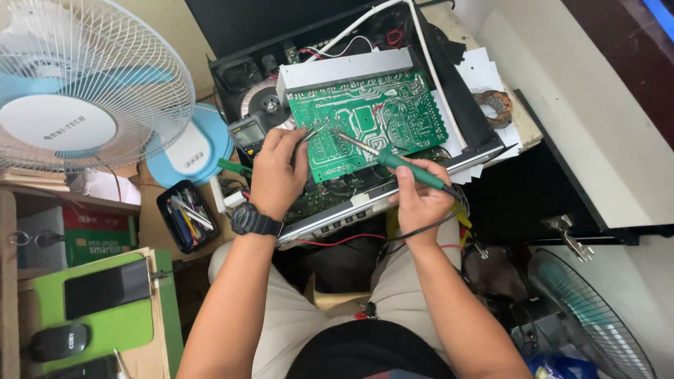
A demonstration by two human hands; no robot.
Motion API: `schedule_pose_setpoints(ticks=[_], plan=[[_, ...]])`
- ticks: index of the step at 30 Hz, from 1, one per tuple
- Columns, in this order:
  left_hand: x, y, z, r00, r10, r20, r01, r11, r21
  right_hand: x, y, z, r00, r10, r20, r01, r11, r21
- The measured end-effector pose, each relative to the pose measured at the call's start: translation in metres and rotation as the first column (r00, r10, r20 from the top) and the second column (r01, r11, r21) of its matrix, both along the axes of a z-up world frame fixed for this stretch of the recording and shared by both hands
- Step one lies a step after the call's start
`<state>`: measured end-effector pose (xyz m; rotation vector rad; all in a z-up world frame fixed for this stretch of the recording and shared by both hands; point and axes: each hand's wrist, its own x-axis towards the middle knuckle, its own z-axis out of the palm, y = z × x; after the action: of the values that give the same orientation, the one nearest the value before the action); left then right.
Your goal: Soldering components and testing circuits on a board using a soldering iron and multimeter
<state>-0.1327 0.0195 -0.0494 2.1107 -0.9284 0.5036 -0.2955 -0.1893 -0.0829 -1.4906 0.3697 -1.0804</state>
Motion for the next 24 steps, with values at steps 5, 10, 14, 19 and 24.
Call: schedule_pose_setpoints(ticks=[5, 10, 14, 19, 24], plan=[[-0.001, 0.0, 0.003, 1.0, -0.002, -0.017, 0.002, 1.0, -0.006, -0.002, 0.002, 0.003, 1.0, 0.007, 0.016, -0.006, 1.0, -0.017], [0.002, -0.001, -0.001, 1.0, 0.001, -0.024, -0.002, 1.0, -0.014, -0.004, 0.0, -0.002, 1.0, 0.013, 0.015, -0.012, 0.999, -0.041], [0.006, 0.0, -0.008, 1.0, -0.004, -0.013, 0.003, 1.0, -0.025, -0.003, -0.001, -0.009, 0.999, 0.029, 0.045, -0.026, 0.998, -0.055], [0.003, -0.001, -0.004, 0.999, -0.005, -0.039, 0.003, 1.0, -0.03, -0.004, -0.005, -0.021, 0.998, 0.041, 0.046, -0.038, 0.996, -0.08], [0.003, 0.0, 0.001, 0.994, -0.034, -0.1, 0.033, 0.999, -0.009, -0.005, -0.007, -0.033, 0.991, 0.085, 0.105, -0.069, 0.987, -0.144]])
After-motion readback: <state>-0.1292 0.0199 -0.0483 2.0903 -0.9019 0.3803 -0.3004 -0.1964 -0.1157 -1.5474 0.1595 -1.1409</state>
